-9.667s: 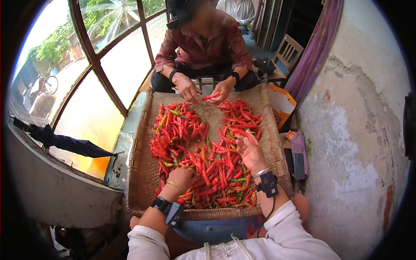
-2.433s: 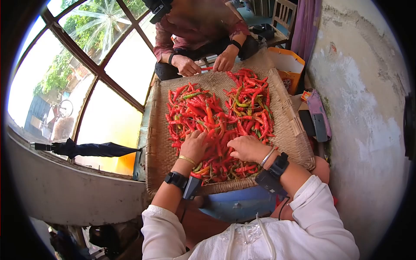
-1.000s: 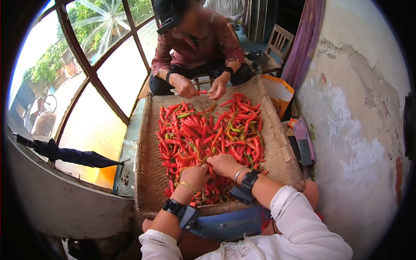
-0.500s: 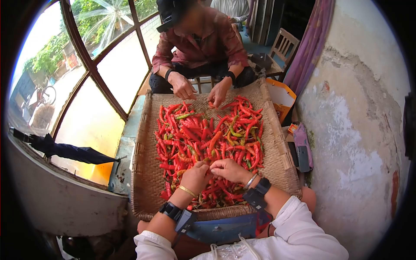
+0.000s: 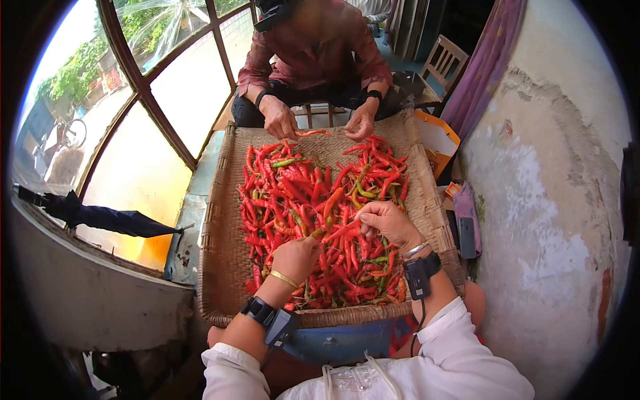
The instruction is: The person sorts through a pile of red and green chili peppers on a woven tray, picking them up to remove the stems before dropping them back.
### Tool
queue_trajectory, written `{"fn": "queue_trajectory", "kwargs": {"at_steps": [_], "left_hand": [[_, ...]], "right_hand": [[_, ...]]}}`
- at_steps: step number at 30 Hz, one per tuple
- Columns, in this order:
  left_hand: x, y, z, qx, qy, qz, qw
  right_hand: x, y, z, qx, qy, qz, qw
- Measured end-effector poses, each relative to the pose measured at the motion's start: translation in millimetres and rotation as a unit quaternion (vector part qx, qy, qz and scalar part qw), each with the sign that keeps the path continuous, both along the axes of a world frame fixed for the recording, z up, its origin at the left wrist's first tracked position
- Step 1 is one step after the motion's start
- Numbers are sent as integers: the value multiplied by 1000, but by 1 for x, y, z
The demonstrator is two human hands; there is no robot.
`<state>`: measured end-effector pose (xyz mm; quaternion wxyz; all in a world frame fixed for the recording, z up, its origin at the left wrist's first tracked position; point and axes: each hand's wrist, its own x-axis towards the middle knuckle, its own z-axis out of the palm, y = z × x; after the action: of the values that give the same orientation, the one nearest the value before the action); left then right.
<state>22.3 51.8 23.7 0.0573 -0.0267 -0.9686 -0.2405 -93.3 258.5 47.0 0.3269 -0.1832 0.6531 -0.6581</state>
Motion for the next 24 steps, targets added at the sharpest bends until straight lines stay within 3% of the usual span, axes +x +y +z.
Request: {"fn": "queue_trajectory", "kwargs": {"at_steps": [4, 8, 12, 13, 14, 16, 19, 21, 22, 24], "left_hand": [[1, 0, -1, -8, 34, -9, 999], [6, 1, -4, -28, -6, -29, 999], [2, 0, 3, -25, -49, -17, 998], [1, 0, 3, -29, -46, -18, 998], [1, 0, 3, -32, -44, -19, 998], [1, 1, 2, -24, -46, -22, 998], [2, -1, 3, -7, -34, -25, 999], [2, 1, 4, 8, -22, -27, 999], [2, 1, 6, 14, -20, -20, 1000], [1, -3, 5, 22, -18, -7, 1000]], "right_hand": [[-9, 7, -1, -56, 30, -112, 992], [-19, 13, -16, -117, 8, -210, 971], [-28, 17, -32, -96, -6, -228, 969], [-24, 9, -32, 23, 214, -178, 960], [-18, 0, -34, 142, 419, -116, 889], [3, -17, -29, 173, 399, 7, 900], [24, -42, -36, 138, 476, 75, 865], [29, -48, -41, 191, 533, 127, 814], [27, -46, -37, 192, 535, 127, 813], [16, -39, -24, 243, 564, 28, 789]]}}
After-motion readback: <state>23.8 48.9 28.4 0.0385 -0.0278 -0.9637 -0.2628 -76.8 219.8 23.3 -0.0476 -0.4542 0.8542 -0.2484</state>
